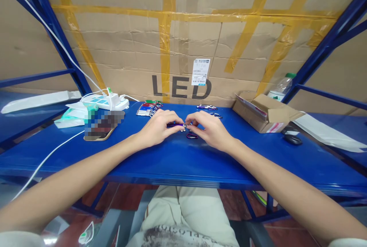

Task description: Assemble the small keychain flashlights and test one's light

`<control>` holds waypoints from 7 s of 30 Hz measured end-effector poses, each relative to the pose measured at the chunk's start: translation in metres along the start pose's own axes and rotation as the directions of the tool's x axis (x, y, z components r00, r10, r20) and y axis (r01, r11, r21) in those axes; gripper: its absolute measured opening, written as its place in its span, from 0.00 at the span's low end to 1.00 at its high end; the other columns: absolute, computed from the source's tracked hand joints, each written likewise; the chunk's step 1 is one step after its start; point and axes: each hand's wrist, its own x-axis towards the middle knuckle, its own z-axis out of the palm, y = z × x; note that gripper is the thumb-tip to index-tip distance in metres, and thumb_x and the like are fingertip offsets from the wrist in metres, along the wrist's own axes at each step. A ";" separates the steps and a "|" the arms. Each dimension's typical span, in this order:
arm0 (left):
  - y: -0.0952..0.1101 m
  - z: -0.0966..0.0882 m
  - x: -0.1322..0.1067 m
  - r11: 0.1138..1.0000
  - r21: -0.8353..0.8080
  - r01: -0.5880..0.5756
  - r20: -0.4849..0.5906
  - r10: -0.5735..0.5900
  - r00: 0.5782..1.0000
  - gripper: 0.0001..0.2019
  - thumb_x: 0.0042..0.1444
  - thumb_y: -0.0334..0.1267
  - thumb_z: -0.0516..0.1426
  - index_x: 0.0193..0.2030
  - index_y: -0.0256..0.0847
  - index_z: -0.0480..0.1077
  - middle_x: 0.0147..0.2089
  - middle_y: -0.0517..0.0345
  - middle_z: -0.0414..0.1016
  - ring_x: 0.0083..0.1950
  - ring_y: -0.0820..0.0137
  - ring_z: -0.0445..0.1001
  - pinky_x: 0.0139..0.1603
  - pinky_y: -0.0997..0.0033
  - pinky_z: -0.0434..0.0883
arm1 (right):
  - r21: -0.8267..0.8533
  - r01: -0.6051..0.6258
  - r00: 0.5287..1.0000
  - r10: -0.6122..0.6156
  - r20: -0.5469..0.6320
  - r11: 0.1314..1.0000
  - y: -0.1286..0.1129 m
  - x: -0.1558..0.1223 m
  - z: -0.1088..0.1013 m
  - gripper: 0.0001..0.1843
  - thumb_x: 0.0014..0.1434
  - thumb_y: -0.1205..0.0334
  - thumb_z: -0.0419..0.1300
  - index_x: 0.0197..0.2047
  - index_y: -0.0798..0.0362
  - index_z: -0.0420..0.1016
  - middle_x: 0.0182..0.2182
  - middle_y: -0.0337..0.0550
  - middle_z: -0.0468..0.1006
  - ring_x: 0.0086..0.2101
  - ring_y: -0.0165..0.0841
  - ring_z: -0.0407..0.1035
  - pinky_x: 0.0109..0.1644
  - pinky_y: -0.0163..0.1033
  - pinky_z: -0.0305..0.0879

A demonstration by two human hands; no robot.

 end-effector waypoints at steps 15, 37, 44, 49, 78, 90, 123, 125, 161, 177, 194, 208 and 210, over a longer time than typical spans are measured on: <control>0.004 -0.002 -0.002 0.991 0.061 -0.117 -0.025 0.119 0.993 0.14 0.77 0.48 0.58 0.50 0.42 0.80 0.47 0.53 0.85 0.48 0.64 0.80 0.52 0.59 0.64 | 0.463 -0.294 0.950 0.309 0.046 0.836 -0.007 0.004 0.003 0.14 0.64 0.56 0.70 0.48 0.45 0.70 0.38 0.40 0.86 0.37 0.38 0.80 0.45 0.45 0.75; 0.008 -0.004 -0.001 0.753 0.528 -0.393 -0.043 0.486 0.873 0.07 0.77 0.36 0.57 0.51 0.36 0.75 0.41 0.53 0.82 0.39 0.66 0.75 0.50 0.61 0.69 | 0.768 -0.498 0.811 0.529 0.249 0.402 -0.006 0.012 0.007 0.30 0.44 0.54 0.84 0.38 0.49 0.69 0.31 0.39 0.87 0.31 0.33 0.78 0.40 0.41 0.73; 0.011 -0.005 0.001 0.681 0.591 -0.431 -0.040 0.559 0.828 0.05 0.76 0.33 0.57 0.50 0.38 0.76 0.39 0.55 0.81 0.38 0.66 0.74 0.49 0.61 0.69 | 0.797 -0.531 0.775 0.544 0.321 0.286 -0.002 0.011 0.009 0.31 0.43 0.55 0.85 0.39 0.49 0.69 0.30 0.37 0.85 0.30 0.32 0.76 0.37 0.38 0.71; 0.007 -0.002 -0.001 0.818 0.442 -0.367 -0.074 0.441 0.894 0.06 0.76 0.37 0.58 0.51 0.38 0.76 0.42 0.53 0.82 0.42 0.65 0.77 0.50 0.60 0.68 | 0.763 -0.517 0.805 0.525 0.278 0.388 -0.002 0.012 0.008 0.28 0.46 0.53 0.83 0.39 0.49 0.70 0.31 0.38 0.85 0.32 0.33 0.77 0.38 0.40 0.72; 0.001 0.000 -0.002 0.929 0.316 -0.193 -0.012 0.208 0.978 0.17 0.79 0.45 0.53 0.51 0.37 0.79 0.41 0.51 0.77 0.43 0.62 0.73 0.47 0.60 0.66 | 0.689 -0.376 0.888 0.453 0.078 0.619 -0.007 0.012 0.009 0.21 0.53 0.55 0.78 0.38 0.48 0.69 0.32 0.37 0.83 0.33 0.33 0.75 0.41 0.42 0.72; 0.005 -0.002 0.001 0.753 0.569 -0.330 -0.022 0.416 0.909 0.12 0.78 0.39 0.54 0.48 0.37 0.77 0.38 0.51 0.77 0.40 0.62 0.71 0.44 0.60 0.67 | 0.768 -0.485 0.801 0.564 0.200 0.417 -0.003 0.011 0.009 0.23 0.48 0.56 0.81 0.38 0.49 0.72 0.31 0.37 0.84 0.33 0.34 0.77 0.43 0.42 0.72; -0.006 0.005 -0.003 0.980 0.188 -0.060 0.062 0.049 0.997 0.19 0.80 0.46 0.51 0.52 0.40 0.80 0.44 0.51 0.80 0.47 0.62 0.76 0.51 0.59 0.66 | 0.327 -0.232 0.969 0.248 -0.005 0.916 -0.003 0.004 0.005 0.07 0.69 0.53 0.66 0.46 0.45 0.75 0.40 0.42 0.82 0.40 0.40 0.77 0.51 0.47 0.76; -0.005 0.006 -0.003 0.986 0.162 -0.049 0.054 0.040 0.998 0.19 0.80 0.47 0.51 0.51 0.40 0.81 0.43 0.51 0.80 0.46 0.62 0.77 0.51 0.58 0.67 | 0.327 -0.233 0.968 0.251 -0.013 0.916 -0.004 0.003 0.005 0.08 0.69 0.53 0.66 0.46 0.45 0.75 0.40 0.42 0.82 0.40 0.40 0.77 0.51 0.47 0.76; 0.000 0.005 -0.003 0.984 0.141 -0.105 -0.081 0.118 0.990 0.13 0.78 0.43 0.55 0.51 0.39 0.80 0.42 0.54 0.84 0.43 0.64 0.79 0.48 0.63 0.70 | 0.488 -0.291 0.944 0.330 0.008 0.823 -0.005 0.005 0.014 0.10 0.69 0.53 0.66 0.43 0.50 0.75 0.36 0.41 0.79 0.35 0.35 0.74 0.42 0.42 0.73; 0.000 0.001 -0.003 0.971 0.120 -0.209 -0.090 0.220 0.971 0.09 0.77 0.41 0.57 0.51 0.40 0.77 0.45 0.50 0.84 0.47 0.62 0.79 0.50 0.61 0.70 | 0.717 -0.463 0.861 0.458 0.223 0.521 -0.004 0.010 0.009 0.17 0.58 0.52 0.76 0.41 0.50 0.75 0.30 0.38 0.81 0.31 0.34 0.75 0.38 0.40 0.71; 0.000 0.002 -0.003 0.985 0.113 -0.131 -0.117 0.144 0.983 0.11 0.76 0.44 0.58 0.52 0.40 0.78 0.44 0.53 0.83 0.44 0.64 0.78 0.49 0.63 0.69 | 0.661 -0.402 0.888 0.445 0.113 0.633 -0.005 0.010 0.015 0.23 0.60 0.41 0.74 0.40 0.52 0.77 0.31 0.40 0.81 0.32 0.33 0.75 0.39 0.41 0.75; 0.003 0.002 -0.002 0.972 0.157 -0.174 -0.095 0.190 0.977 0.14 0.79 0.44 0.53 0.53 0.41 0.78 0.45 0.50 0.84 0.45 0.63 0.79 0.50 0.61 0.69 | 0.702 -0.482 0.854 0.459 0.244 0.524 -0.004 0.009 0.016 0.28 0.60 0.34 0.72 0.36 0.53 0.76 0.30 0.39 0.79 0.27 0.29 0.70 0.33 0.37 0.70; 0.004 0.002 -0.002 0.967 0.169 -0.190 -0.093 0.208 0.974 0.13 0.79 0.44 0.54 0.53 0.41 0.78 0.45 0.50 0.84 0.45 0.63 0.79 0.50 0.60 0.69 | 0.716 -0.496 0.845 0.463 0.268 0.490 -0.005 0.010 0.015 0.28 0.59 0.35 0.73 0.35 0.53 0.76 0.29 0.38 0.79 0.27 0.28 0.69 0.33 0.36 0.69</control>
